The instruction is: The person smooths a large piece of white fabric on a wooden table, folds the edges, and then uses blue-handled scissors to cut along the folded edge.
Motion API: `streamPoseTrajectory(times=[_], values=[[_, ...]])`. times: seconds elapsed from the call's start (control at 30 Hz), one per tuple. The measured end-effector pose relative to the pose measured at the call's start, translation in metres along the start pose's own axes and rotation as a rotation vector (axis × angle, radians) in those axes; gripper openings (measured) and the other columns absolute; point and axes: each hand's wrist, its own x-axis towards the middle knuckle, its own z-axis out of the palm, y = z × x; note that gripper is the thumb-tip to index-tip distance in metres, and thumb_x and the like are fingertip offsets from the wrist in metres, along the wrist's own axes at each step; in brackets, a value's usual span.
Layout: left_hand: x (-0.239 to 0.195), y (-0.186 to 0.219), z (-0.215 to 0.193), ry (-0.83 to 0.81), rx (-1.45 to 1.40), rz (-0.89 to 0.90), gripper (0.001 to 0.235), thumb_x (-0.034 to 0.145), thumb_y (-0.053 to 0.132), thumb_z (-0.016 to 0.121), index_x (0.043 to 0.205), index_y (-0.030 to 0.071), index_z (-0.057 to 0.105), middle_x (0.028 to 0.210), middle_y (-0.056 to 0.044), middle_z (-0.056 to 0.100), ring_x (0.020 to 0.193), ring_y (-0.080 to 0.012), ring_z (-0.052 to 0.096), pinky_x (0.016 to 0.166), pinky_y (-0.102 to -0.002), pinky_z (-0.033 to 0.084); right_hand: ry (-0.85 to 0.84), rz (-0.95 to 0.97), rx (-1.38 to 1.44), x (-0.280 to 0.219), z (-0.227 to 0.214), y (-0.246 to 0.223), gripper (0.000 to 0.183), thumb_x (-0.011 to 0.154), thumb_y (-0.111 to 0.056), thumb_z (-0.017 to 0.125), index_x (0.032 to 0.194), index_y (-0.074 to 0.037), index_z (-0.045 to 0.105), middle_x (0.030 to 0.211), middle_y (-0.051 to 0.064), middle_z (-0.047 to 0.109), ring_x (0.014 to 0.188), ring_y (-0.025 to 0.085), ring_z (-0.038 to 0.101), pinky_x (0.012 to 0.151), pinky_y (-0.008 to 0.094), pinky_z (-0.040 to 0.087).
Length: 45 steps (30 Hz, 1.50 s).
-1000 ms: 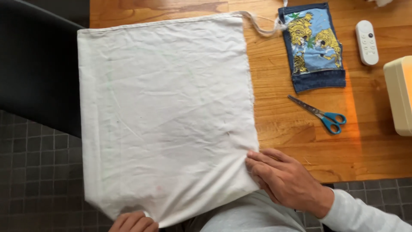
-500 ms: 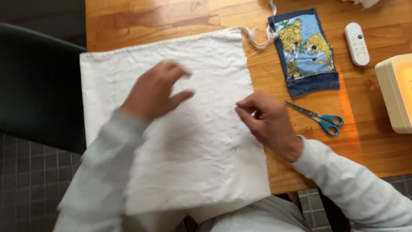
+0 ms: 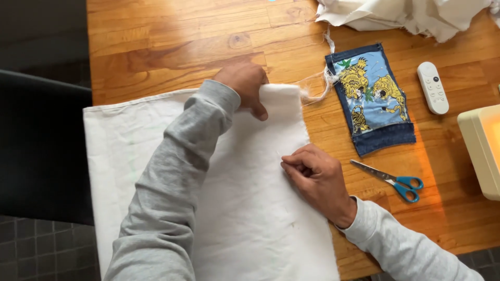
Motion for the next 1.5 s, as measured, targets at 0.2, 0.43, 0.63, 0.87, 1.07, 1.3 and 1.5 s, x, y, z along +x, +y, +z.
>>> streamPoseTrajectory(times=[0.2, 0.43, 0.63, 0.87, 1.07, 1.3, 1.5], values=[[-0.024, -0.001, -0.045, -0.224, -0.256, 0.116, 0.055, 0.075, 0.062, 0.101, 0.122, 0.036, 0.090, 0.111, -0.005, 0.088, 0.120, -0.0329, 0.083, 0.102, -0.053, 0.065, -0.024, -0.012, -0.036, 0.001, 0.003, -0.004, 0.013, 0.090, -0.004, 0.097, 0.101, -0.010, 0.094, 0.085, 0.004, 0.082, 0.066, 0.012, 0.077, 0.055, 0.026, 0.058], [-0.030, -0.006, -0.058, -0.285, -0.483, 0.258, 0.038, 0.084, 0.046, 0.092, 0.119, 0.030, 0.089, 0.101, -0.007, 0.089, 0.106, -0.0329, 0.086, 0.098, -0.048, 0.067, -0.026, -0.048, -0.023, 0.013, 0.007, -0.015, 0.006, 0.094, -0.005, 0.094, 0.099, -0.005, 0.092, 0.084, 0.009, 0.082, 0.067, 0.017, 0.081, 0.057, 0.026, 0.060], [-0.031, -0.005, -0.061, -0.328, -0.521, 0.335, 0.032, 0.087, 0.040, 0.083, 0.117, 0.027, 0.085, 0.096, -0.006, 0.087, 0.100, -0.0302, 0.086, 0.095, -0.046, 0.067, -0.043, -0.003, -0.088, 0.023, 0.008, -0.021, 0.006, 0.095, -0.007, 0.094, 0.100, -0.008, 0.092, 0.086, 0.011, 0.083, 0.071, 0.023, 0.083, 0.059, 0.031, 0.060], [-0.025, 0.009, -0.040, -0.406, -0.517, 0.416, 0.047, 0.096, 0.029, 0.070, 0.139, 0.010, 0.069, 0.121, -0.032, 0.080, 0.129, -0.0543, 0.075, 0.107, -0.065, 0.059, -0.099, 0.185, -0.201, 0.027, 0.011, -0.004, 0.010, 0.088, -0.015, 0.097, 0.093, -0.012, 0.089, 0.073, 0.009, 0.078, 0.066, 0.026, 0.078, 0.056, 0.039, 0.059], [-0.033, 0.013, -0.042, -0.546, -0.403, 0.243, 0.051, 0.077, 0.059, 0.098, 0.116, 0.028, 0.086, 0.097, -0.004, 0.088, 0.097, -0.0231, 0.089, 0.086, -0.040, 0.069, -0.105, 0.214, -0.149, 0.026, 0.011, -0.004, 0.010, 0.087, -0.015, 0.098, 0.089, -0.015, 0.089, 0.073, 0.011, 0.077, 0.066, 0.023, 0.078, 0.058, 0.035, 0.057], [-0.029, 0.022, -0.014, -0.594, -0.219, 0.260, 0.051, 0.079, 0.059, 0.100, 0.117, 0.026, 0.090, 0.102, -0.007, 0.088, 0.108, -0.0305, 0.087, 0.098, -0.048, 0.067, -0.085, 0.206, -0.029, 0.026, 0.009, -0.008, 0.012, 0.087, -0.015, 0.099, 0.084, -0.014, 0.087, 0.074, 0.005, 0.081, 0.068, 0.016, 0.079, 0.062, 0.030, 0.057], [-0.022, 0.021, -0.006, -0.677, -0.215, 0.302, 0.044, 0.083, 0.060, 0.091, 0.113, 0.029, 0.089, 0.103, -0.007, 0.087, 0.107, -0.0300, 0.086, 0.098, -0.051, 0.065, -0.066, 0.168, -0.046, 0.025, 0.009, -0.011, 0.016, 0.088, -0.013, 0.098, 0.081, -0.013, 0.083, 0.073, 0.007, 0.078, 0.068, 0.021, 0.080, 0.058, 0.031, 0.056]])
